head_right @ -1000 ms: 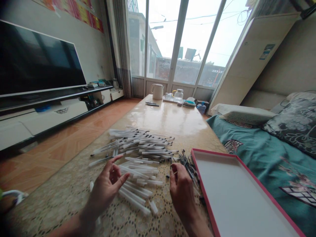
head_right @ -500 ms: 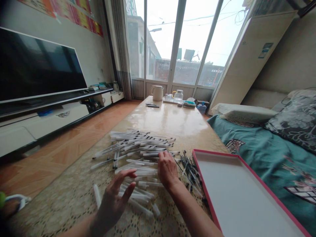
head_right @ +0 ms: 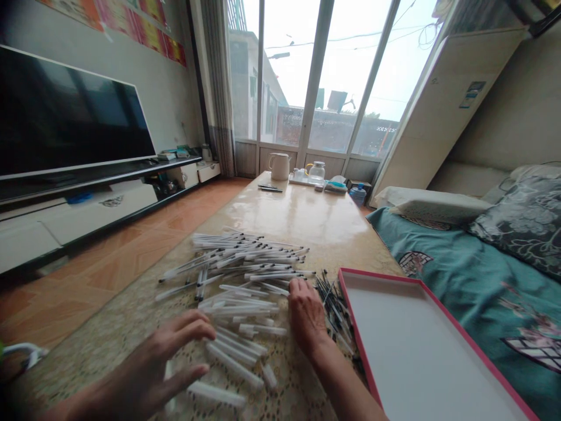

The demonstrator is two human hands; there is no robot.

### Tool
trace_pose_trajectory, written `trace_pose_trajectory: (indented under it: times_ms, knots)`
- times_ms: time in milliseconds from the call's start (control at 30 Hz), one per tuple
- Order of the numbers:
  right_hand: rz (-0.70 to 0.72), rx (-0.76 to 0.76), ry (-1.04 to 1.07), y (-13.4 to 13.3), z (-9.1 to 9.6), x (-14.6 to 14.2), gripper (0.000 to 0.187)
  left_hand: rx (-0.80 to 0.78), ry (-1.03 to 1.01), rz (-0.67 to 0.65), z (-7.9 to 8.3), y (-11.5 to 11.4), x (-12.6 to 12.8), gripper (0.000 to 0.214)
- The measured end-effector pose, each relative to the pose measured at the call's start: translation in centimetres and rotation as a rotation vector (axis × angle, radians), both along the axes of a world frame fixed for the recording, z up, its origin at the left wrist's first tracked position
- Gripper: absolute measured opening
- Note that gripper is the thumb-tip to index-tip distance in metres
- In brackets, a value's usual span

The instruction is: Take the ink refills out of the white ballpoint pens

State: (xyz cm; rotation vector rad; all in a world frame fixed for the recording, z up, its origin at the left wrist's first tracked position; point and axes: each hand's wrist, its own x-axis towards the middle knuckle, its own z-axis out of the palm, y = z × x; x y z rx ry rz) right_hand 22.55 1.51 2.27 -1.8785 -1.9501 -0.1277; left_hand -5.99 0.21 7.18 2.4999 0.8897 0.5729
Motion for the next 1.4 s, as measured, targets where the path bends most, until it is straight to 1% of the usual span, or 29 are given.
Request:
trace_pose_trajectory:
  times_ms: [67,100,167,200,300,367,433,467,567,667,733,900,1000,1133,1233,1300,1400]
  knots:
    - [0.004,0.007,0.031,-1.1,-0.1,0.8,0.015,0.171,0.124,0.002,-1.0,-0.6,-2.3,0.048]
    - [0.006,0.014,0.055,-1.7,0.0,1.1,0.013,0.236,0.204,0.026,-1.6,-1.1,-3.2,0.060]
    - [0.008,0.042,0.149,-2.7,0.3,1.5,0.009,0.331,0.264,0.119,-3.2,-2.1,-4.3,0.072]
    - [0.007,0.059,0.214,-3.1,0.5,1.5,0.007,0.359,0.278,0.150,-3.9,-2.6,-4.3,0.077]
    - [-0.014,0.092,0.412,-4.0,1.4,0.8,0.010,0.370,0.313,0.156,-5.7,-3.6,-3.2,0.079]
    - [-0.034,0.109,0.497,-4.4,1.9,0.3,0.013,0.382,0.347,0.128,-6.4,-3.6,-1.8,0.076]
    - [-0.048,0.134,0.572,-4.6,2.4,-0.2,0.016,0.420,0.336,0.172,-6.9,-2.9,-0.2,0.073]
    - [-0.054,0.146,0.607,-4.7,2.6,-0.3,0.017,0.435,0.334,0.170,-7.1,-2.4,0.6,0.071]
    - [-0.077,0.180,0.728,-4.9,3.2,-0.5,0.018,0.448,0.326,0.206,-7.6,-0.6,2.8,0.067]
    - [-0.081,0.226,0.870,-5.3,3.6,-0.6,0.019,0.468,0.288,0.232,-7.8,1.4,4.5,0.068]
    - [-0.076,0.238,0.948,-5.6,3.4,-0.6,0.019,0.477,0.253,0.259,-7.8,2.6,5.4,0.070]
    - [-0.102,0.231,1.059,-5.8,1.8,-0.1,0.019,0.448,0.146,0.296,-7.3,4.7,6.7,0.068]
    - [-0.112,0.225,1.090,-5.9,1.0,0.4,0.017,0.383,-0.007,0.314,-6.6,5.1,6.7,0.057]
    - [-0.070,0.146,1.147,-6.1,0.8,0.2,0.017,0.303,-0.227,0.345,-5.3,4.7,5.4,0.037]
    - [-0.019,0.064,1.190,-6.2,0.8,-0.7,0.019,0.248,-0.319,0.343,-4.5,3.5,4.1,0.027]
    - [0.025,0.033,1.208,-6.3,0.8,-1.5,0.019,0.147,-0.369,0.329,-4.4,2.4,3.5,0.022]
    - [0.084,0.003,1.220,-6.4,0.8,-2.4,0.020,-0.068,-0.402,0.288,-4.8,0.9,3.3,0.028]
